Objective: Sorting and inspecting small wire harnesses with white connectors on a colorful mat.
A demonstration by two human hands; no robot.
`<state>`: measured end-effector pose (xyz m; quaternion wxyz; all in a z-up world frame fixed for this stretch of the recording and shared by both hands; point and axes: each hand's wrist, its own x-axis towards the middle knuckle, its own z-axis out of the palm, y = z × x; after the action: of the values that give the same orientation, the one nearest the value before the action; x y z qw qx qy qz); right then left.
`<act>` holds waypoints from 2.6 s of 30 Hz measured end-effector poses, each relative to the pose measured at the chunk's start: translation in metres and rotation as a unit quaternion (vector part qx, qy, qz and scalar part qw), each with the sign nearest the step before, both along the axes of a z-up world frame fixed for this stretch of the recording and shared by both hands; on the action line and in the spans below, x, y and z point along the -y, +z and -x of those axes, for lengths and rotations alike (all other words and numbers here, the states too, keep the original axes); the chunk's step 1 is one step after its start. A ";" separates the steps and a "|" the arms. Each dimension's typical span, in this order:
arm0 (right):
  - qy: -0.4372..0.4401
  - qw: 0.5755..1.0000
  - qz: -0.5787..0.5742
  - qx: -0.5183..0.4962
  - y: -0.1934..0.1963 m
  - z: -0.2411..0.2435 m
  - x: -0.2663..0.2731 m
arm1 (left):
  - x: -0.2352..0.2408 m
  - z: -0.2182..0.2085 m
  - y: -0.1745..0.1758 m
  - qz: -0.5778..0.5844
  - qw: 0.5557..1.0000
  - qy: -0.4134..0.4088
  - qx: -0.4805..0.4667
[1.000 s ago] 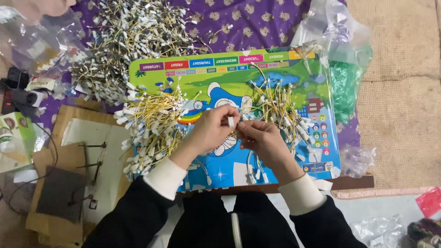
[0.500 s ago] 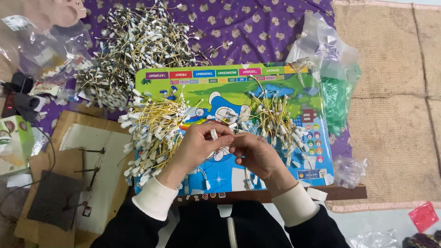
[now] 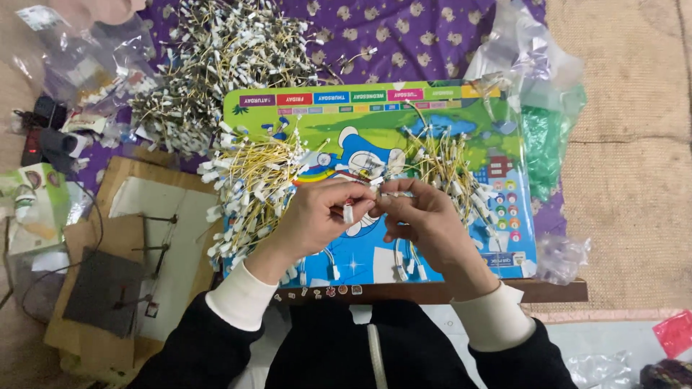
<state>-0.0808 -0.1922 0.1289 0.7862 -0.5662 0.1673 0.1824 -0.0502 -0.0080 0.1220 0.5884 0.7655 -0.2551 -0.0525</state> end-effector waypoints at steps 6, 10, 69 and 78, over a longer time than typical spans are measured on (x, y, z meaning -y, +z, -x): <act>0.027 0.998 0.051 0.018 -0.008 0.008 -0.002 | -0.006 0.013 -0.005 -0.065 0.994 -0.005 0.086; 0.032 0.997 0.060 0.043 -0.005 0.009 -0.004 | -0.001 0.014 -0.003 -0.057 0.994 0.005 0.097; 0.006 0.966 0.174 0.192 0.006 -0.001 0.044 | 0.047 0.000 0.001 0.016 0.996 0.047 0.076; -0.035 0.992 0.060 0.105 0.008 0.015 0.016 | 0.023 0.011 0.024 0.001 0.993 0.021 0.119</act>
<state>-0.0956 -0.2086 0.1367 0.7701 -0.6220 0.1143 0.0837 -0.0616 -0.0313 0.1458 0.5554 0.7711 -0.3070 0.0515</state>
